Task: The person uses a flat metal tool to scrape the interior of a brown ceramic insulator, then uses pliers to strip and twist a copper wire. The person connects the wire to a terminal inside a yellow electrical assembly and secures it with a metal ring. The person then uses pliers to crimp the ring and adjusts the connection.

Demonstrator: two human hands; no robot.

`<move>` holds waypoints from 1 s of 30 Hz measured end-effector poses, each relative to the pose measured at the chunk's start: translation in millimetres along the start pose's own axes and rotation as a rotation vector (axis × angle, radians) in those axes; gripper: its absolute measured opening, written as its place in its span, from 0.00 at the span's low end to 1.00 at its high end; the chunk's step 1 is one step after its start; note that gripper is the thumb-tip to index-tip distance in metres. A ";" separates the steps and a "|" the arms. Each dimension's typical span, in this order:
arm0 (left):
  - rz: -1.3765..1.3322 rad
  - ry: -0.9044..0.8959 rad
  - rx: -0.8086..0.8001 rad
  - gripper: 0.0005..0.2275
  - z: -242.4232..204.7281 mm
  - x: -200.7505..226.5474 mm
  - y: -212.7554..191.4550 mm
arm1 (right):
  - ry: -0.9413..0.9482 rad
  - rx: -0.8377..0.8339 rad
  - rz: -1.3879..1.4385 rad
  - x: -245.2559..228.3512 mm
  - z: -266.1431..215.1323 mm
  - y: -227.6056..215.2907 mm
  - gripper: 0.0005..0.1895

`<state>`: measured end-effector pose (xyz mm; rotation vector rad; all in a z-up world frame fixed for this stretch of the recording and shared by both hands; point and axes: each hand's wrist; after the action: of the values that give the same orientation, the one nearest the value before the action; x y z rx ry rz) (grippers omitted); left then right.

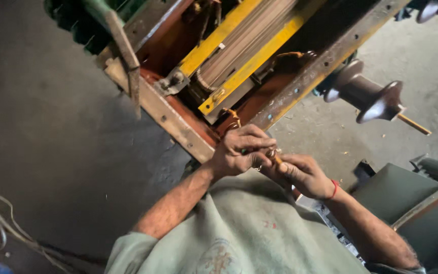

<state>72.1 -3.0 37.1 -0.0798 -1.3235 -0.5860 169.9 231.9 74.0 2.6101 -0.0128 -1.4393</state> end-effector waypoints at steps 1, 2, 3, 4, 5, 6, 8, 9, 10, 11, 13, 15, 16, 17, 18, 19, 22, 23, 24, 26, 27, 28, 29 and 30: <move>-0.015 -0.057 -0.005 0.13 -1.5 0.6 -1.3 | -0.317 0.072 -0.286 -0.5 1.9 2.4 0.16; -0.034 -0.106 -0.017 0.11 0.0 -1.5 -2.2 | -0.645 0.149 -0.573 -2.2 5.7 2.5 0.14; 0.023 -0.054 -0.040 0.12 1.8 -3.0 -3.3 | -0.737 0.220 -0.693 -3.4 9.7 4.2 0.12; 0.075 0.001 -0.063 0.13 6.9 -4.9 -3.7 | -0.830 0.295 -0.818 -7.2 15.1 4.0 0.11; 0.128 0.056 -0.086 0.14 11.8 -6.6 -4.8 | -0.922 0.372 -0.942 -10.3 20.4 4.4 0.09; 0.180 0.093 -0.074 0.16 10.5 -7.3 -2.1 | -0.944 0.403 -0.947 -11.4 20.3 4.7 0.09; 0.289 0.177 -0.051 0.20 11.0 -9.2 1.4 | -1.003 0.469 -0.955 -12.6 21.0 3.4 0.09; 0.276 0.192 -0.031 0.22 13.3 -10.3 2.3 | -0.729 0.385 -0.751 -14.6 21.1 -0.3 0.12; 0.264 0.199 -0.013 0.25 14.4 -11.3 1.6 | -0.446 0.298 -0.544 -15.6 20.4 -4.6 0.15; 0.251 0.205 0.005 0.27 15.9 -13.1 0.3 | -0.165 0.206 -0.337 -16.0 21.4 -9.5 0.18; 0.232 0.126 -0.007 0.27 14.9 -17.3 -3.5 | 0.187 -0.056 0.069 -11.8 17.6 -16.6 0.22; 0.209 0.051 -0.023 0.24 12.9 -22.5 -8.3 | 0.291 -0.142 0.181 -6.3 14.8 -21.8 0.22; 0.196 0.009 -0.032 0.20 8.3 -23.6 -10.6 | 0.223 -0.103 0.092 -2.5 12.2 -21.7 0.21; 0.182 -0.032 -0.040 0.17 4.4 -24.1 -11.8 | 0.154 -0.065 0.002 0.1 9.7 -20.6 0.19; 0.194 0.014 -0.034 0.17 5.6 -24.9 -14.5 | 0.073 -0.034 -0.089 0.8 13.1 -18.0 0.18; 0.206 0.059 -0.029 0.17 7.3 -24.7 -15.3 | -0.008 -0.004 -0.178 -0.6 17.2 -14.9 0.16; 0.216 0.050 0.006 0.15 11.8 -21.9 -13.8 | -0.658 0.209 -0.702 -9.5 22.5 -0.6 0.11; 0.215 0.026 0.022 0.15 13.9 -21.6 -12.5 | -0.948 0.299 -0.916 -13.3 23.7 4.1 0.11; 0.220 0.017 0.036 0.15 12.0 -20.6 -11.7 | -0.965 0.335 -0.985 -15.5 21.0 8.7 0.13; 0.232 0.011 0.056 0.15 13.2 -21.8 -13.1 | -1.010 0.419 -1.122 -17.4 18.3 13.0 0.16; 0.225 0.015 0.024 0.16 16.3 -23.9 -14.9 | -0.929 0.388 -1.122 -18.4 19.0 8.7 0.15; 0.212 0.009 -0.010 0.17 14.1 -25.0 -15.4 | -0.836 0.359 -1.120 -16.9 16.6 1.5 0.14; 0.199 0.004 -0.045 0.18 11.8 -26.8 -12.8 | -0.743 0.330 -1.116 -14.5 16.1 -8.6 0.14; 0.234 0.016 -0.053 0.16 11.9 -29.1 -10.6 | -0.416 0.240 -0.898 -11.0 15.0 -17.7 0.13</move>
<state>53.2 2.9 10.4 -0.2692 -1.2619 -0.4209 150.2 248.3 72.8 2.5263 1.1185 -2.3422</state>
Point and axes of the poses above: each hand's wrist, its own z-axis towards the middle knuckle, its own y-axis out of the palm, x = y × z, and after that the axes turned 14 degrees about x, right-handed
